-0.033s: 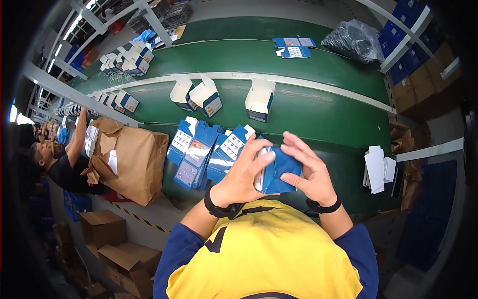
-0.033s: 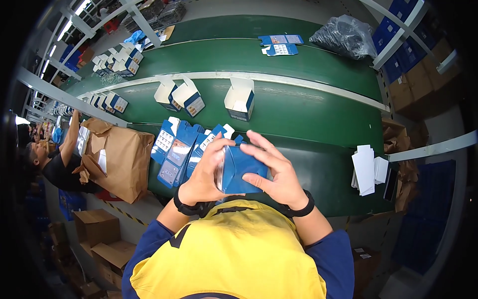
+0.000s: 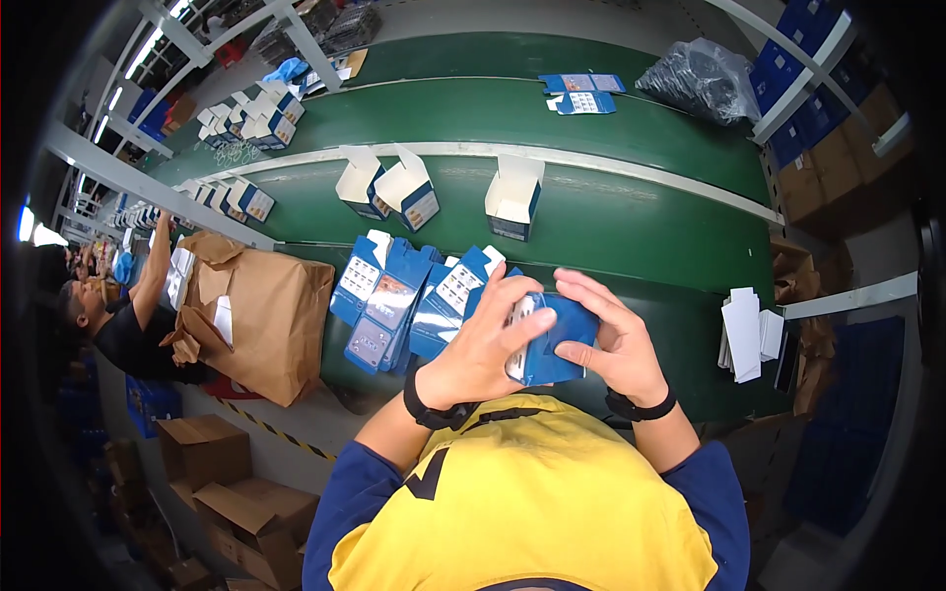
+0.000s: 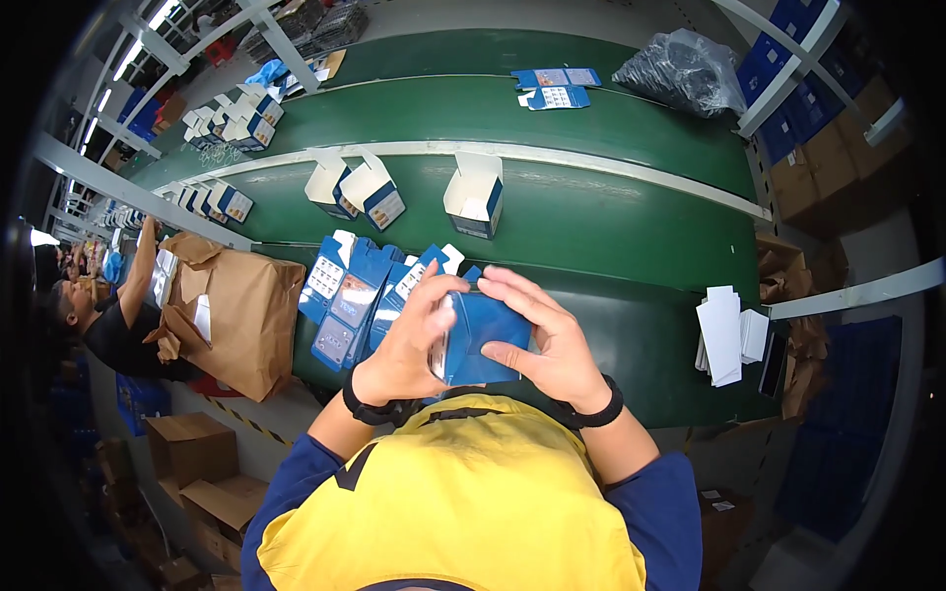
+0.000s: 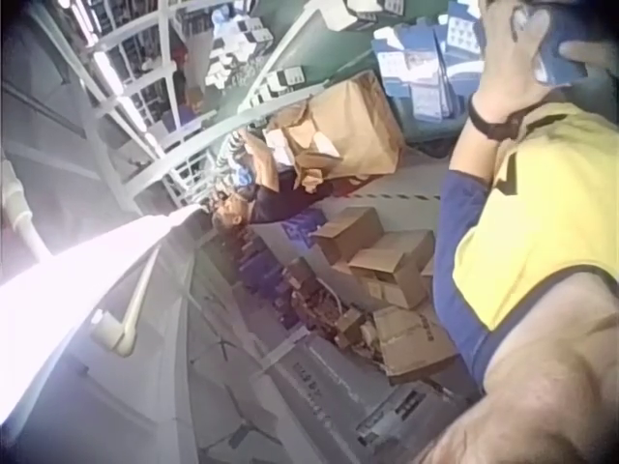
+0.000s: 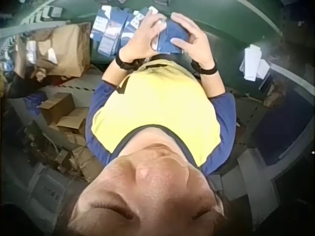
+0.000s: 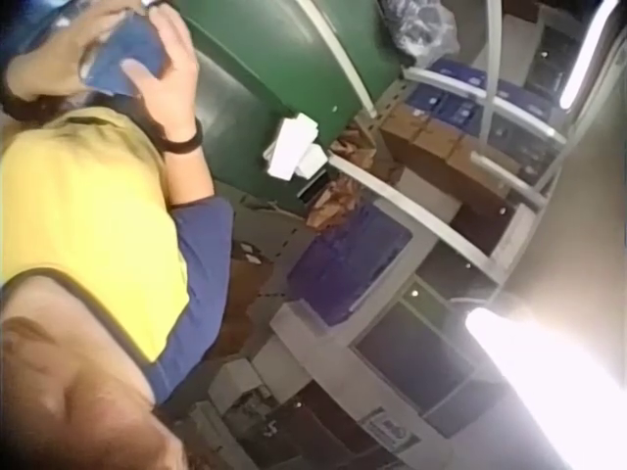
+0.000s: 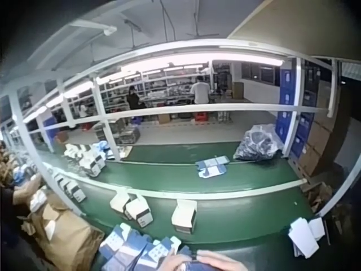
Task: The person folds several blue boxes and places them on the conveyor belt. They then pick up a white paper and a brown cardboard piece, fold the paper around the cardboard, and insert the assembly into one of the boxes.
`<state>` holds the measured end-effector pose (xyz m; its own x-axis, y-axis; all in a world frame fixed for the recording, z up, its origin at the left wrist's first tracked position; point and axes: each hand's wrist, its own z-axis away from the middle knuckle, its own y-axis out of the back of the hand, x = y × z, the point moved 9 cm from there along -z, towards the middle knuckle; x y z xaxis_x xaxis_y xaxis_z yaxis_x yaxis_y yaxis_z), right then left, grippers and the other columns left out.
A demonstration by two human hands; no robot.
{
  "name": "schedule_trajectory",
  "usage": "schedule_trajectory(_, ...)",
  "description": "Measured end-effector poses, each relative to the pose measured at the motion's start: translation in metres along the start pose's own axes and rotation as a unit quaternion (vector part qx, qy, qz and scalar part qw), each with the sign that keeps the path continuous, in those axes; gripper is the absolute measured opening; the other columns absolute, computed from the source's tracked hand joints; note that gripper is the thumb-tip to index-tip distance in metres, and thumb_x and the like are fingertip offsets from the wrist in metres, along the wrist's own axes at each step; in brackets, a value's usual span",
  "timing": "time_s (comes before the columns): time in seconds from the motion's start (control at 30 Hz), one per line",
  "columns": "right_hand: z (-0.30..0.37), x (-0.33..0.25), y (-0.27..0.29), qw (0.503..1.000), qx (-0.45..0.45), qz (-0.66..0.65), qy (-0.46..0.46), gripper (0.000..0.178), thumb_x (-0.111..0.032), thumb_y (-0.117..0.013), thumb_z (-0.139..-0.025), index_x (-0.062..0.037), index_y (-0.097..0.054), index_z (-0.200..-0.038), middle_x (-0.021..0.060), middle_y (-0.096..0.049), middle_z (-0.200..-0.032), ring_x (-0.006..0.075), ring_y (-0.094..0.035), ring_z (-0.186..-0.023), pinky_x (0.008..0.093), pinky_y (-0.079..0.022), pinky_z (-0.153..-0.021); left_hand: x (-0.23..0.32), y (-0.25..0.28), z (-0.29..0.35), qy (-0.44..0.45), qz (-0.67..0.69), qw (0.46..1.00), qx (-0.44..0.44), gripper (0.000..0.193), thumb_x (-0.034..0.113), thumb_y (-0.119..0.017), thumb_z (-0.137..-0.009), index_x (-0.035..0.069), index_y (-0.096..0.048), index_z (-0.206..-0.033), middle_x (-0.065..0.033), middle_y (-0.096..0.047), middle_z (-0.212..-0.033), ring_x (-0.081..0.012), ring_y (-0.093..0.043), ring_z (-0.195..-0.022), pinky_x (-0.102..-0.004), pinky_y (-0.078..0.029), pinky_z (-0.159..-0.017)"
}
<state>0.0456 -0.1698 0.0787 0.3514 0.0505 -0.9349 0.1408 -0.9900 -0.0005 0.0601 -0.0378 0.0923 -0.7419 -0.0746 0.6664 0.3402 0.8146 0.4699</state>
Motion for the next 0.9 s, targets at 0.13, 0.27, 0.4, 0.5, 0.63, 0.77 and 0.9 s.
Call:
schedule_trajectory(0.13,0.002,0.023,-0.006,0.992,-0.013,-0.027,-0.125,0.053,0.004,-0.072,-0.069,-0.0064,-0.059,-0.119,0.0121,-0.053,-0.124,0.0226,-0.050,-0.114,0.0321,-0.039,-0.097,0.007,-0.008,0.001,-0.056,-0.039,0.996,-0.060,0.090,0.022,-0.084,-0.060,0.024,-0.033,-0.135,-0.0184,-0.040,-0.121,-0.0387,-0.046,-0.111,-0.0627,-0.023,-0.103)
schedule_trajectory(0.27,0.000,0.026,-0.006,0.992,-0.013,0.030,-0.125,0.056,0.006,-0.074,-0.066,-0.0064,-0.060,-0.119,0.0102,-0.054,-0.122,0.0210,-0.051,-0.112,0.0317,-0.040,-0.096,0.009,-0.006,-0.002,-0.037,-0.031,0.997,-0.061,0.093,0.018,-0.083,-0.061,0.027,-0.031,-0.137,-0.0180,-0.040,-0.122,-0.0385,-0.046,-0.112,-0.0644,-0.020,-0.103)
schedule_trajectory(0.4,-0.003,0.024,-0.008,0.991,-0.020,0.072,-0.113,0.056,0.003,-0.075,-0.067,-0.0057,-0.059,-0.119,0.0088,-0.056,-0.120,0.0196,-0.052,-0.110,0.0312,-0.040,-0.095,0.005,-0.006,0.001,-0.018,-0.011,0.999,-0.050,0.096,0.020,-0.085,-0.057,0.025,-0.031,-0.137,-0.0180,-0.041,-0.121,-0.0391,-0.045,-0.113,-0.0639,-0.020,-0.104)
schedule_trajectory(0.5,-0.003,0.025,-0.007,0.989,-0.015,0.102,-0.108,0.056,0.002,-0.076,-0.066,-0.0055,-0.059,-0.120,0.0081,-0.057,-0.119,0.0189,-0.052,-0.109,0.0309,-0.040,-0.094,-0.003,-0.008,0.007,-0.006,-0.010,0.999,-0.052,0.103,0.025,-0.087,-0.056,0.019,-0.027,-0.140,-0.0185,-0.040,-0.123,-0.0404,-0.043,-0.115,-0.0624,-0.017,-0.106)
schedule_trajectory(0.63,-0.002,0.027,-0.009,0.993,-0.040,0.041,-0.103,0.047,-0.007,-0.070,-0.079,-0.0062,-0.056,-0.124,0.0094,-0.058,-0.117,0.0198,-0.053,-0.109,0.0297,-0.041,-0.093,-0.012,-0.009,0.009,0.052,0.051,0.995,-0.074,0.110,0.031,-0.087,-0.056,0.011,-0.020,-0.142,-0.0212,-0.034,-0.132,-0.0425,-0.038,-0.121,-0.0588,-0.014,-0.108)
schedule_trajectory(0.77,0.006,0.041,-0.004,0.984,0.013,-0.094,-0.149,0.056,-0.035,-0.055,-0.092,-0.0066,-0.040,-0.137,0.0132,-0.051,-0.127,0.0231,-0.046,-0.118,0.0345,-0.035,-0.099,-0.010,-0.020,0.004,0.054,-0.001,0.995,-0.080,0.115,0.034,-0.086,-0.058,0.005,-0.015,-0.143,-0.0233,-0.027,-0.140,-0.0425,-0.030,-0.129,-0.0551,-0.013,-0.109)
schedule_trajectory(0.9,0.003,0.023,0.008,0.978,0.166,-0.124,-0.037,0.071,-0.050,-0.040,-0.094,-0.0047,-0.019,-0.145,0.0159,-0.038,-0.138,0.0251,-0.034,-0.129,0.0394,-0.025,-0.106,-0.012,-0.030,0.011,0.041,0.041,0.997,0.041,0.115,0.036,-0.085,-0.059,0.004,-0.014,-0.144,-0.0237,-0.024,-0.144,-0.0398,-0.021,-0.135,-0.0522,-0.015,-0.110)
